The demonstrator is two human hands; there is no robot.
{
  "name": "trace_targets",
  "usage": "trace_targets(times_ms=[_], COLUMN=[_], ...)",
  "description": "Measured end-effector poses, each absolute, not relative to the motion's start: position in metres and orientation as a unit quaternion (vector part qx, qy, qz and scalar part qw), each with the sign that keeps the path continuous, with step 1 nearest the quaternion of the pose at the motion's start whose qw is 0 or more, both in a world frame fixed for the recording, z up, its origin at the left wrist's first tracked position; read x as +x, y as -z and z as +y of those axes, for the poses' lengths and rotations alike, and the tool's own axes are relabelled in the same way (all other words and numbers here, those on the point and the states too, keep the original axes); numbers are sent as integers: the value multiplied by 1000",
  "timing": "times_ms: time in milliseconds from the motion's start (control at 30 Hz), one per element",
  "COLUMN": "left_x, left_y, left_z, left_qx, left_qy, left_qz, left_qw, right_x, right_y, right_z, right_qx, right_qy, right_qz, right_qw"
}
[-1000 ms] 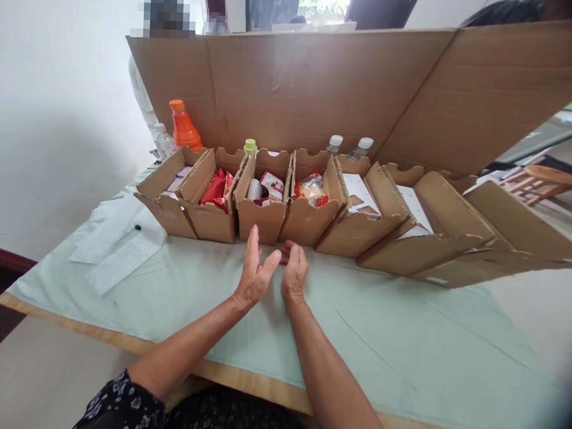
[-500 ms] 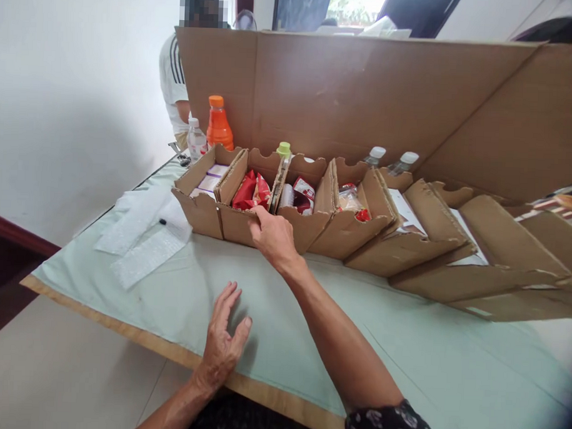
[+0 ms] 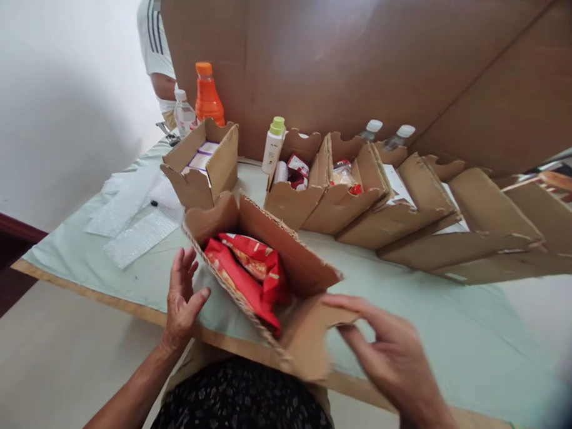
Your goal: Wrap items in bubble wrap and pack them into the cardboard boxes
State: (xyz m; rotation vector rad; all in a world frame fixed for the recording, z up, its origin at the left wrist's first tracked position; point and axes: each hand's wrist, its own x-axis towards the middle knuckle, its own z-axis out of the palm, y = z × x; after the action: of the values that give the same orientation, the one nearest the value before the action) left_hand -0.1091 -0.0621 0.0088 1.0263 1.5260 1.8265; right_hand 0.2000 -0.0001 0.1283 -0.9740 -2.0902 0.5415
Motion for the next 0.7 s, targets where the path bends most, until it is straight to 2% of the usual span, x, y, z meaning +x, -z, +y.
trace_targets(times_ms=[133,233,333,533,600,700], left_x=[-82,-66,-54,-23,-21,-46], left_y=[-15,-17,-19,-25,-25,-21], left_z=[-72,-80,-75,7,33,39], left_qx=[408,418,412,507,541,577], left_qy=[-632,-595,-597,-562,-535,-491], left_qz=[567,570,574,530,554,623], left_qw=[337,383,380,382,337,194], right_x=[263,277,267,263,266,275], right_y=[-109,-82,-57,-51,-49,-33], right_z=[-1,-15,-20,33,47,44], right_qx=[-467,-442,-470,-585,-618,-660], right_qy=[-288,-331,-315,-220,-201,-222], right_qz=[-712,-743,-756,-672,-638,-589], right_qw=[438,378,329,398,413,409])
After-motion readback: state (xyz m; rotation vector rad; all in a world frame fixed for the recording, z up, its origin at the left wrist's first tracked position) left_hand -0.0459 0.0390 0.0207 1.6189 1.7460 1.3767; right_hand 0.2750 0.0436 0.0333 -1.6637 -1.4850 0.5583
